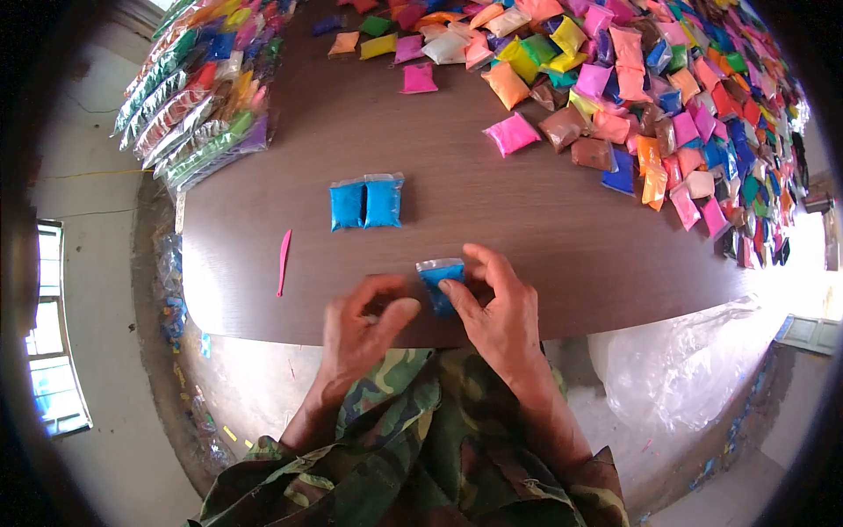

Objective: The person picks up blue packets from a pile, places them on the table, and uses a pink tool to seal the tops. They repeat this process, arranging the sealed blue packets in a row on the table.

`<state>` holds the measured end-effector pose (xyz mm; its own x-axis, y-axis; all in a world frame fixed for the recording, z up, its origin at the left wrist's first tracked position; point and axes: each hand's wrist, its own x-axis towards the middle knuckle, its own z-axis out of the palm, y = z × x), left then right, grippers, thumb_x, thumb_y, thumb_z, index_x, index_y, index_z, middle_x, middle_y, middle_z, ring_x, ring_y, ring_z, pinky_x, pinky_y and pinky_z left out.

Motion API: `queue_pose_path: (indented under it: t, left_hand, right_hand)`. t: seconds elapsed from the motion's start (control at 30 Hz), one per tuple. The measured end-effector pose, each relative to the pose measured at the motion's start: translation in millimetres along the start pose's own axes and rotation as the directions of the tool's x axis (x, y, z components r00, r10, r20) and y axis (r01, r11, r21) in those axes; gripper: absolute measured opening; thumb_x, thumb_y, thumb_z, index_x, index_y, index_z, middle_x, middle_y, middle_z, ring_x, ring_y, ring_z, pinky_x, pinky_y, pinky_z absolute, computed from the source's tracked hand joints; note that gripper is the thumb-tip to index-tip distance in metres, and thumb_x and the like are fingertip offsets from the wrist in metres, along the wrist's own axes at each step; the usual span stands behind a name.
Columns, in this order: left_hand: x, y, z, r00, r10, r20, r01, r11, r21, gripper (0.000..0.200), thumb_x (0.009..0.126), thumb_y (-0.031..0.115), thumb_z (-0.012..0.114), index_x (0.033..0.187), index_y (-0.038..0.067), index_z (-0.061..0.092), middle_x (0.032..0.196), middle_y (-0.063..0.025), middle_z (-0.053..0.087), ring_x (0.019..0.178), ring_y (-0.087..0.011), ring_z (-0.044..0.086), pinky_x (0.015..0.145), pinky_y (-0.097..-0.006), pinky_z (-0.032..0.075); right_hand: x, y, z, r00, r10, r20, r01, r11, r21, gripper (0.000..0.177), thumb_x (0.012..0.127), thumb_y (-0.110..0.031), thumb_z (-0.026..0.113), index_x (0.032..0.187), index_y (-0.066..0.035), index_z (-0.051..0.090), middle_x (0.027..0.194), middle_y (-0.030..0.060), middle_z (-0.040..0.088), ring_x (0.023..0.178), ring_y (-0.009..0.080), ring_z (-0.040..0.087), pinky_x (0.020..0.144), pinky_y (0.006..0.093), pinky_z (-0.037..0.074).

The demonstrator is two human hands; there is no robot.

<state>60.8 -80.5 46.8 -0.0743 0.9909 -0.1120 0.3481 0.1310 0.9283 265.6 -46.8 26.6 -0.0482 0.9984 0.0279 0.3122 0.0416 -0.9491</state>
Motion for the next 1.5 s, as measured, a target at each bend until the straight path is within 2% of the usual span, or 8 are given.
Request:
queue_pose_path:
  t: [0.13, 0.27, 0.37, 0.67, 0.87, 0.93, 1.2, 1.5]
  left_hand:
    - [5.6, -21.4, -52.6, 0.927, 0.165, -0.338, -0.031, 0.929, 0.368, 0.022, 0.095, 0.007, 0.083, 0.116, 0.005, 0.078, 0.101, -0.006, 0.075, 0.082, -0.0134, 0.07, 0.07, -0.0289, 0.059]
    - [19.2, -57.1, -110.5, 0.852, 0.351, -0.388, 0.121, 0.589, 0.799, 0.024, 0.095, 0.015, 0.085, 0.115, 0.004, 0.078, 0.105, -0.0117, 0.077, 0.081, -0.023, 0.073, 0.073, -0.037, 0.059]
    - [18.9, -61.1, -126.9, 0.9, 0.071, -0.431, 0.244, 0.735, 0.633, 0.02, 0.098, 0.02, 0.08, 0.113, 0.006, 0.078, 0.106, -0.0138, 0.076, 0.09, -0.031, 0.074, 0.082, -0.0445, 0.057]
    - [22.1, -82.6, -133.8, 0.9, 0.354, -0.254, 0.046, 0.503, 0.863, 0.006, 0.106, 0.012, 0.066, 0.108, 0.006, 0.065, 0.097, -0.0148, 0.069, 0.081, -0.0367, 0.069, 0.076, -0.049, 0.055]
    - [2.0, -25.2, -90.9, 0.98, 0.03, -0.198, 0.053, 0.914, 0.402, 0.006, 0.105, 0.003, 0.063, 0.109, 0.007, 0.066, 0.097, -0.0156, 0.069, 0.081, -0.0391, 0.07, 0.07, -0.0498, 0.056]
    - [-0.3, -19.2, -53.0, 0.95, 0.312, 0.007, -0.273, 0.821, 0.501, 0.011, 0.106, 0.0, 0.062, 0.115, 0.002, 0.068, 0.09, -0.0153, 0.071, 0.067, -0.0257, 0.072, 0.065, -0.0391, 0.058]
    - [16.6, -0.5, 9.3, 0.896, 0.401, 0.193, -0.439, 0.734, 0.518, 0.013, 0.102, 0.008, 0.074, 0.114, 0.004, 0.073, 0.095, -0.0178, 0.075, 0.079, -0.039, 0.074, 0.066, -0.0439, 0.059]
    - [27.8, -14.5, 12.6, 0.9, 0.417, 0.129, -0.414, 0.721, 0.556, 0.008, 0.098, 0.009, 0.079, 0.104, 0.009, 0.074, 0.088, -0.0109, 0.076, 0.075, -0.0341, 0.075, 0.064, -0.044, 0.058]
  right_hand:
    - [3.4, 5.1, 1.3, 0.997, -0.063, -0.039, 0.054, 0.979, -0.196, 0.051, 0.091, -0.015, 0.09, 0.134, -0.006, 0.065, 0.107, 0.0157, 0.078, 0.086, 0.0305, 0.077, 0.074, 0.0407, 0.061]
    - [4.5, 8.3, -2.0, 0.965, -0.256, -0.046, 0.225, 0.911, -0.344, 0.042, 0.088, -0.017, 0.091, 0.123, -0.006, 0.071, 0.119, 0.0136, 0.072, 0.101, 0.0323, 0.074, 0.081, 0.0432, 0.061]
    - [3.4, 3.0, -6.9, 0.906, -0.421, 0.04, 0.393, 0.805, -0.445, 0.037, 0.087, -0.016, 0.091, 0.118, -0.006, 0.074, 0.126, 0.0126, 0.069, 0.114, 0.0335, 0.071, 0.087, 0.0452, 0.059]
    - [-14.0, 18.1, -7.2, 0.831, -0.5, 0.245, 0.537, 0.606, -0.587, 0.041, 0.094, -0.023, 0.083, 0.13, -0.004, 0.075, 0.142, 0.0095, 0.069, 0.133, 0.0297, 0.065, 0.102, 0.0488, 0.052]
    - [-14.5, 14.5, -7.9, 0.844, -0.477, 0.245, 0.524, 0.636, -0.566, 0.039, 0.094, -0.015, 0.079, 0.131, -0.005, 0.074, 0.141, 0.011, 0.069, 0.132, 0.0306, 0.064, 0.104, 0.05, 0.05]
    - [-14.7, 14.9, -5.9, 0.849, -0.476, 0.228, 0.516, 0.655, -0.552, 0.039, 0.093, -0.014, 0.078, 0.13, -0.005, 0.074, 0.141, 0.0113, 0.069, 0.132, 0.0313, 0.064, 0.105, 0.0506, 0.049]
    - [-19.3, 16.2, -7.5, 0.865, -0.467, 0.185, 0.491, 0.711, -0.503, 0.04, 0.087, -0.007, 0.074, 0.127, -0.005, 0.073, 0.139, 0.0131, 0.068, 0.131, 0.0331, 0.065, 0.11, 0.0526, 0.049]
    - [-18.5, 24.8, -8.6, 0.86, -0.488, 0.148, 0.498, 0.745, -0.443, 0.035, 0.088, -0.008, 0.073, 0.122, -0.004, 0.075, 0.134, 0.012, 0.066, 0.124, 0.0342, 0.066, 0.109, 0.0522, 0.049]
